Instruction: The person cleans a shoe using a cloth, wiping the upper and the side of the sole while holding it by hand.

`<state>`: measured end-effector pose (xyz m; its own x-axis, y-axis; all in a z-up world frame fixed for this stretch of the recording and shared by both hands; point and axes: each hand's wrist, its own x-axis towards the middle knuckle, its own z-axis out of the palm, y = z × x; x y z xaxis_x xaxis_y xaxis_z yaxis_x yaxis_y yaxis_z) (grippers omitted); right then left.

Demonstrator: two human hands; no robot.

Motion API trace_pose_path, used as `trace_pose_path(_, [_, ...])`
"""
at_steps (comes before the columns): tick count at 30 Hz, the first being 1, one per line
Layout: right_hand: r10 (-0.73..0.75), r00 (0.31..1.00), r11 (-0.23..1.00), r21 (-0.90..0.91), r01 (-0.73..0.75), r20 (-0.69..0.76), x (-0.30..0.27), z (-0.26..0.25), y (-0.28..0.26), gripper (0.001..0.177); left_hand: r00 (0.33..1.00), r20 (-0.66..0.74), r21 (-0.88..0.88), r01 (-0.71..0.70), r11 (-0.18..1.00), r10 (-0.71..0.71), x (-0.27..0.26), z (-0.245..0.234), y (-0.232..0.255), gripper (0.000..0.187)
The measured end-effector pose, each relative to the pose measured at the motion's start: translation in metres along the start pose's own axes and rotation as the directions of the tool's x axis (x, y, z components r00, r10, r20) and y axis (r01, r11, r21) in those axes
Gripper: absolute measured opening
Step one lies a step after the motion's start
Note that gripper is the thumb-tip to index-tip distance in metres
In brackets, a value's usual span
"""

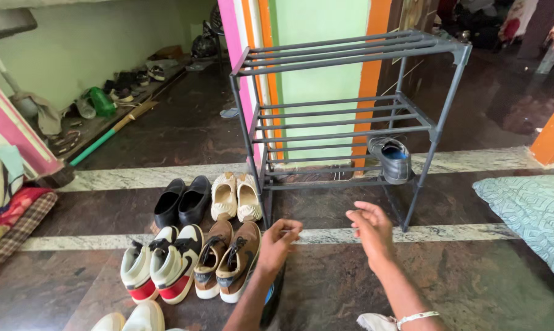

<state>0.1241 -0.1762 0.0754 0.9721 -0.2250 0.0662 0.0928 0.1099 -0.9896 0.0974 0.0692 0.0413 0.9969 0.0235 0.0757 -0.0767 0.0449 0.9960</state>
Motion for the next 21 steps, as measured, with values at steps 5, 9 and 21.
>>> trace_pose_path(5, [-0.031, 0.994, 0.998, 0.062, 0.024, 0.108, -0.039, 0.032, 0.018, 0.038, 0.999, -0.038, -0.058, 0.003, 0.998, -0.006, -0.036, -0.037, -0.008, 0.024])
trace_pose_path(9, [0.04, 0.985, 0.999, 0.013, -0.043, 0.168, -0.067, 0.055, 0.038, 0.035, 0.996, -0.079, -0.014, 0.036, 0.999, -0.037, -0.054, -0.062, -0.022, 0.023])
trace_pose_path(21, [0.268, 0.901, 0.938, -0.305, -0.163, 0.342, -0.121, 0.119, 0.149, 0.038, 0.927, -0.374, 0.595, 0.249, 0.764, -0.01, -0.1, -0.103, -0.091, 0.015])
